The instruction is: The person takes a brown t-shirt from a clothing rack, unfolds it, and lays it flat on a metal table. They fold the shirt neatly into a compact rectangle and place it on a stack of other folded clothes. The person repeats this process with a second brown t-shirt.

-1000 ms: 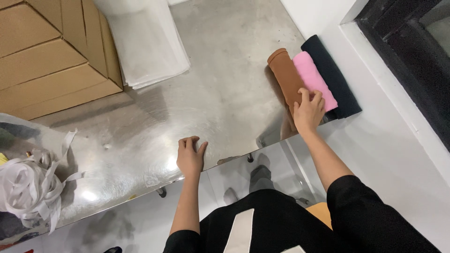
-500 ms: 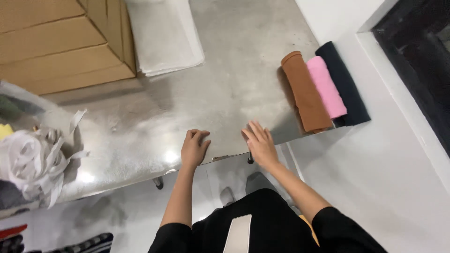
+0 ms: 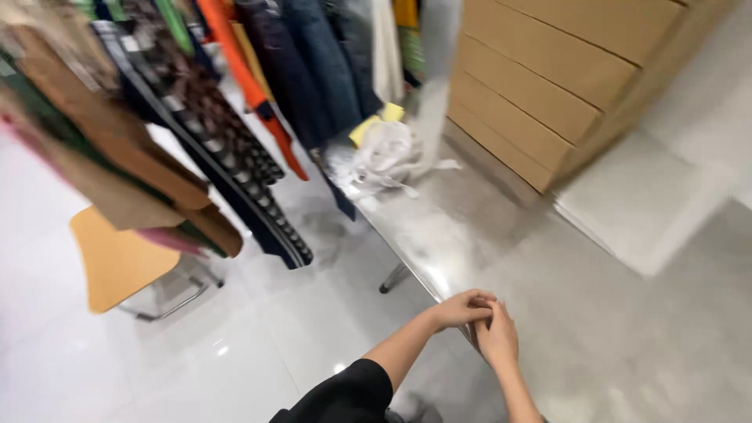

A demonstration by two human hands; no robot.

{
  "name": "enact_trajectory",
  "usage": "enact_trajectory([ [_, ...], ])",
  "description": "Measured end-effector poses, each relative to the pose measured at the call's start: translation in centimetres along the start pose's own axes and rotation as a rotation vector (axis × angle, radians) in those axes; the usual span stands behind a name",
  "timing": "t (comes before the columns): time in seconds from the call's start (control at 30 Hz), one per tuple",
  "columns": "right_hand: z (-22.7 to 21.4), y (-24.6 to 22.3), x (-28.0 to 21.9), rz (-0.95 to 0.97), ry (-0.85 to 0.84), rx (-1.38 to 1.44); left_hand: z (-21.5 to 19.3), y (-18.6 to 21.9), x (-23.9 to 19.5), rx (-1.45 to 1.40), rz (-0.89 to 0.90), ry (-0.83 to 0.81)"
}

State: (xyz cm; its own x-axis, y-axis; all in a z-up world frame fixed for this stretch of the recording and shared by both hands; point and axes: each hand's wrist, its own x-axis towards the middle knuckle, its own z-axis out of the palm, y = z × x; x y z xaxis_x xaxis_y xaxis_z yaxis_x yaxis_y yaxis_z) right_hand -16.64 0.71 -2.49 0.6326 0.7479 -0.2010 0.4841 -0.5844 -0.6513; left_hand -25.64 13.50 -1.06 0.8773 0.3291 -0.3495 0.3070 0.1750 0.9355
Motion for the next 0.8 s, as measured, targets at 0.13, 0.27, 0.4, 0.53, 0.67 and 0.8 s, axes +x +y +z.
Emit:
enact_trajectory([
  [0.13, 0.0, -11.6, 1.3, 0.099, -0.224, 0.252, -9.3, 3.4, -6.1, -0.069, -0.047, 0.181],
  [0.27, 4.0, -19.6, 4.4, -0.193, -0.268, 0.372, -18.4, 8.0, -15.9, -0.097, -0.157, 0.471],
  [0.4, 5.5, -29.5, 4.7, -0.386, -0.358, 0.452, -27.7, 6.2, -23.3, -0.172, 0.008, 0.800],
  [0.53, 12.1, -36.0, 7.8, -0.626, -0.374, 0.618, -35.6, 6.3, -29.8, -0.182, 0.141, 1.005],
  [0.67, 13.6, -48.3, 5.8, -0.649, -0.389, 0.617, -41.3, 12.0, -36.3, -0.040, 0.302, 1.011],
  [0.8, 16.1, -59.2, 3.9, -0.722, -0.400, 0.633, -47.8, 16.0, -40.5, 0.153, 0.481, 1.040],
])
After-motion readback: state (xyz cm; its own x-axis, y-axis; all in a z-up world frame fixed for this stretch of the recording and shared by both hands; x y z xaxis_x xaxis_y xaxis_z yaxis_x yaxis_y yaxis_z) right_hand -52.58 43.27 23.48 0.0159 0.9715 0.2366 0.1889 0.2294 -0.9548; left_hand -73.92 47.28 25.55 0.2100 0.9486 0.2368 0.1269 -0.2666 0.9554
